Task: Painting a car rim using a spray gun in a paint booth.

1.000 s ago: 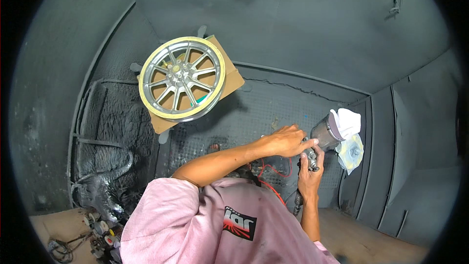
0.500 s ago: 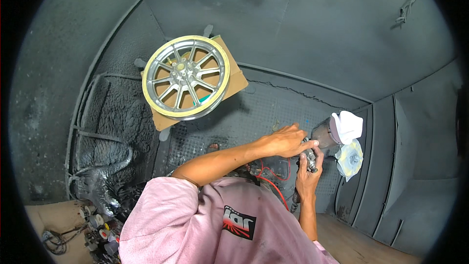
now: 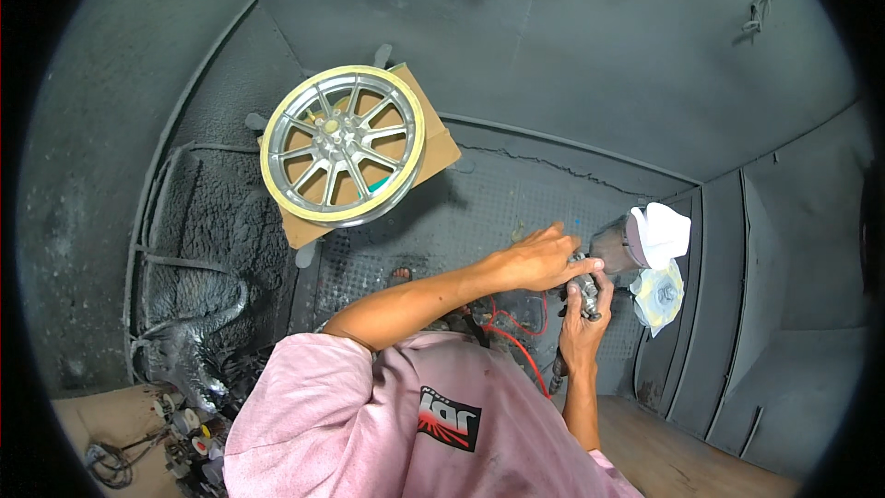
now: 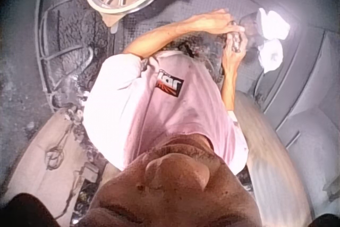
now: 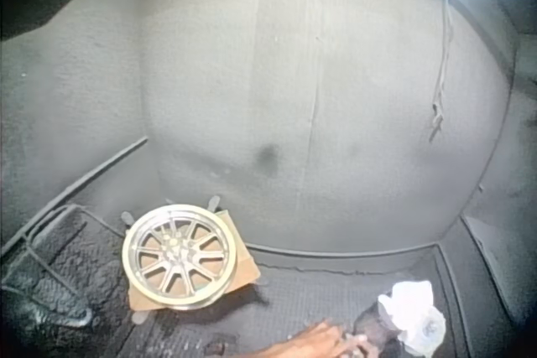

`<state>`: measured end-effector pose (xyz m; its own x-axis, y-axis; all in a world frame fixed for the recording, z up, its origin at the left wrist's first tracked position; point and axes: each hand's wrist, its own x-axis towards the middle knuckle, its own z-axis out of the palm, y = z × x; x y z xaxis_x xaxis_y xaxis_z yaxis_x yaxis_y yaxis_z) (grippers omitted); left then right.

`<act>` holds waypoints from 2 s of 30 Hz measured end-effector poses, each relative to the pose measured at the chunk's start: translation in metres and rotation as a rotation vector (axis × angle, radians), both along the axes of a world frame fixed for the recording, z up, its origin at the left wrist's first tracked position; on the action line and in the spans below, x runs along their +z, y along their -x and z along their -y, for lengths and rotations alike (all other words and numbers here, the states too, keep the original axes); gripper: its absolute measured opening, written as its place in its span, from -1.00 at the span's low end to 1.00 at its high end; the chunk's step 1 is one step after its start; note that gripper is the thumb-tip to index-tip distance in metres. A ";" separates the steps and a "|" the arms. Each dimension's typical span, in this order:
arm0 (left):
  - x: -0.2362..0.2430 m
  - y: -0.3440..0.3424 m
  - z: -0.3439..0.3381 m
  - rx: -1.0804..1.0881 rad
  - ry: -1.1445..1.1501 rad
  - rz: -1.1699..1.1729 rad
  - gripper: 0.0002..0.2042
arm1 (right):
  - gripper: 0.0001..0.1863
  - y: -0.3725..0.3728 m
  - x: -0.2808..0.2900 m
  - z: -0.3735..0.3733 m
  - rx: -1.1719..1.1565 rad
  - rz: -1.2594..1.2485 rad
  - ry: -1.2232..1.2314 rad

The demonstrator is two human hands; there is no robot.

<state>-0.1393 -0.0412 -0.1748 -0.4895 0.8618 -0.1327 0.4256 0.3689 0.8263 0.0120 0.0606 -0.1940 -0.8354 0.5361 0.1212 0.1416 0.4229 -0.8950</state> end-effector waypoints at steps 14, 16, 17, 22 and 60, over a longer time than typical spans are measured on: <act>-0.003 -0.042 0.005 0.003 0.021 0.367 -0.12 | -0.59 0.018 0.009 -0.003 -0.108 -0.193 -0.217; -0.003 -0.046 0.001 0.063 -0.077 0.441 -0.15 | -0.59 0.019 0.017 0.000 -0.117 -0.164 -0.086; 0.002 -0.048 0.000 0.085 -0.128 0.509 -0.19 | -0.59 0.018 0.015 0.000 -0.123 -0.162 -0.087; 0.003 -0.064 -0.009 0.131 -0.379 0.561 -0.27 | -0.54 0.013 0.005 0.002 -0.121 -0.155 -0.133; -0.080 -0.089 0.100 0.790 -0.471 0.760 -0.33 | -0.40 0.008 0.014 -0.003 0.419 -0.128 -0.311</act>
<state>-0.0500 -0.1413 -0.2552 -0.8393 0.3992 -0.3690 -0.4394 -0.0986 0.8929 0.0036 0.0635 -0.1796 -0.9381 0.0821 0.3365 -0.1988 0.6679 -0.7172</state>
